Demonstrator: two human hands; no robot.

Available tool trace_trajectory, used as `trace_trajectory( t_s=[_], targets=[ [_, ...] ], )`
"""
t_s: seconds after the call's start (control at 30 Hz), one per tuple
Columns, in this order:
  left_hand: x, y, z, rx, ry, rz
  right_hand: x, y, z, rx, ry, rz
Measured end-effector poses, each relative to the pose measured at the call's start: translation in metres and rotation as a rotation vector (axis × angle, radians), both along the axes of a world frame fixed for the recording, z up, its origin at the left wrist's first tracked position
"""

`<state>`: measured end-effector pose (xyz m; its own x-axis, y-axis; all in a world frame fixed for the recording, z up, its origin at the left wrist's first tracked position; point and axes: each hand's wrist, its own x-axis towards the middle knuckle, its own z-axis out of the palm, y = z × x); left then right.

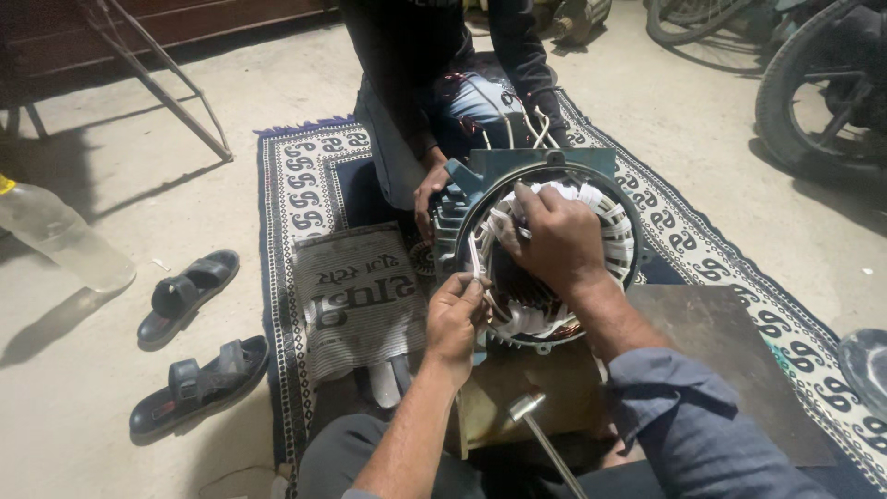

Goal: The person sits on the floor lacing the end windings of an electric motor stator with white lacing strap, pulling the strap tight around the coils and tapping it with a hammer to seat it, and at one point uses pliers to tighten the strap. Another person steadies the stator while the person works the strap around the winding.

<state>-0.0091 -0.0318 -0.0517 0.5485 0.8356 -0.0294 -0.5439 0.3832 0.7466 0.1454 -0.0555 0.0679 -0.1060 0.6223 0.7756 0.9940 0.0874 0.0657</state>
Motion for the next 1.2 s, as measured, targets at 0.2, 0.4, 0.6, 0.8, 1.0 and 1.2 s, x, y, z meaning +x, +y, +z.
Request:
trace_trajectory(
  t_s=[0.2, 0.4, 0.6, 0.8, 1.0, 1.2],
  targets=[
    [-0.001, -0.001, 0.001, 0.053, 0.013, 0.019, 0.010, 0.011, 0.011, -0.138, -0.192, 0.018],
    [-0.003, 0.000, 0.002, 0.059, 0.003, -0.002, 0.012, 0.027, 0.002, -0.108, -0.223, -0.042],
    [-0.005, 0.003, -0.001, 0.024, -0.025, -0.023, -0.003, 0.030, -0.008, -0.060, 0.085, -0.121],
    [-0.001, 0.011, -0.013, 0.012, -0.012, -0.020, -0.021, 0.031, -0.015, 0.142, 0.381, -0.159],
    [0.008, 0.017, -0.032, 0.057, -0.057, -0.012, 0.002, 0.003, -0.011, -0.052, 0.879, -0.028],
    [0.014, 0.020, -0.040, 0.114, -0.034, 0.034, -0.008, -0.010, -0.073, -0.141, 0.477, -0.137]
  ],
)
